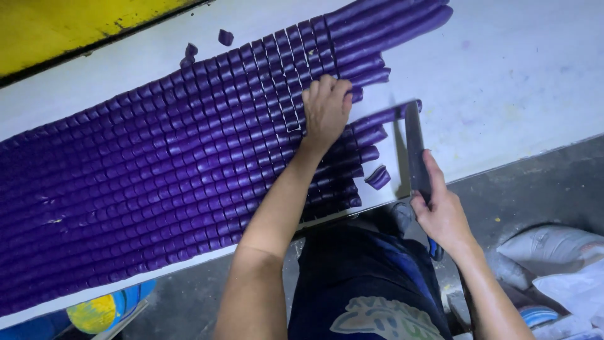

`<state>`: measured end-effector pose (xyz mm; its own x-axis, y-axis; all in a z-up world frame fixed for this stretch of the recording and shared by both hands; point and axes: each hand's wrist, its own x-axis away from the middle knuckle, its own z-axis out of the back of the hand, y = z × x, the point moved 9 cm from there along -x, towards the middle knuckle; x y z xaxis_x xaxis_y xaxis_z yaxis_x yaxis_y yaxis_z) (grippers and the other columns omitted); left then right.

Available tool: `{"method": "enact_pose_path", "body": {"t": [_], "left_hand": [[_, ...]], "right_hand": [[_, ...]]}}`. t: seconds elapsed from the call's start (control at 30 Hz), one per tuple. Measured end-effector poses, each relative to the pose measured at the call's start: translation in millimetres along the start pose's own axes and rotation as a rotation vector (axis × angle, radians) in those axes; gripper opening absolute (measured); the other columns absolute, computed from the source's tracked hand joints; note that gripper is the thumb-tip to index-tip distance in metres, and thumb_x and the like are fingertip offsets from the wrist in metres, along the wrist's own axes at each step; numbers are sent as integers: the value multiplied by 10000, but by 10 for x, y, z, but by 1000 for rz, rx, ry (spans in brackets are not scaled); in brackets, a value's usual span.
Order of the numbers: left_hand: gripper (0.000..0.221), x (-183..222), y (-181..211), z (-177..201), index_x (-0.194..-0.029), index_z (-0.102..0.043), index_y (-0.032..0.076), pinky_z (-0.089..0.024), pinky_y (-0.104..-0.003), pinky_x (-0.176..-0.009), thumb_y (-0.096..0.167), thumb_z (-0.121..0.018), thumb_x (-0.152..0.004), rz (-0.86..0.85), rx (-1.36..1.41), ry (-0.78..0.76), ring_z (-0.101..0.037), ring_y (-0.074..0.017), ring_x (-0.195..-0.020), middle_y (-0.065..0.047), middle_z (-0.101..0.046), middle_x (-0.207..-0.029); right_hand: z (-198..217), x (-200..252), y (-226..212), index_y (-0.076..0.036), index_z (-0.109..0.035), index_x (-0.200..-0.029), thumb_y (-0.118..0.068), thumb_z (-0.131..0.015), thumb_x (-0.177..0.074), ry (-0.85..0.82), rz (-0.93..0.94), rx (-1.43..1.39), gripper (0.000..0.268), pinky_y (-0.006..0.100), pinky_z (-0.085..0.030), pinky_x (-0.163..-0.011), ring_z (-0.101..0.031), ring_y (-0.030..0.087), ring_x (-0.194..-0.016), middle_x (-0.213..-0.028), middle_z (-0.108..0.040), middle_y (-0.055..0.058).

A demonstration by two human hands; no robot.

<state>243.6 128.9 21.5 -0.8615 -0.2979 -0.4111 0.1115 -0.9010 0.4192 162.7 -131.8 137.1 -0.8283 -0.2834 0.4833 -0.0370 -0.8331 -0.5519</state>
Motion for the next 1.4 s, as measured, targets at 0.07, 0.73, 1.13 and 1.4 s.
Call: {"method": "enact_pose_path", "body": {"t": [0.07, 0.73, 1.13, 1.4], "left_hand": [[131, 19, 8, -39, -969, -612, 239, -398, -394, -828, 308, -692, -892, -21, 3, 3, -526, -207, -933, 47, -490, -951], [624, 1288, 1257, 494, -939, -577, 136, -445, -522, -747, 411, -918, -495, -165, -60, -102, -528, -299, -765, -63, -468, -857], [569, 277, 410, 76, -1330, -486, 129, -545, -519, -838, 223, -735, -826, -61, 331, -176, -660, -362, -1003, -118, -629, -1075], [218, 146, 76, 152, -1128, -646, 210, -500, -450, -834, 226, -685, -914, 26, 354, -81, -623, -305, -979, -17, -563, -1049]], "right_hand": [[-6, -33, 23, -249, -217, -1652, -60, -564, -910, -13, 14, 13, 841, 625, -535, -745, -677, 577, -933, -1025, -663, 441], [-36, 73, 129, -248, -230, -1643, -55, -572, -917, 23, 45, -17, 826, 629, -535, -784, -646, 598, -960, -1088, -640, 445], [106, 84, 203, -217, -231, -1659, -52, -585, -936, 186, 16, -130, 822, 569, -556, -743, -686, 533, -827, -1048, -648, 442], [17, 93, 412, -219, -256, -1659, -42, -588, -933, 161, -14, -133, 818, 494, -582, -656, -722, 450, -718, -987, -684, 396]]}}
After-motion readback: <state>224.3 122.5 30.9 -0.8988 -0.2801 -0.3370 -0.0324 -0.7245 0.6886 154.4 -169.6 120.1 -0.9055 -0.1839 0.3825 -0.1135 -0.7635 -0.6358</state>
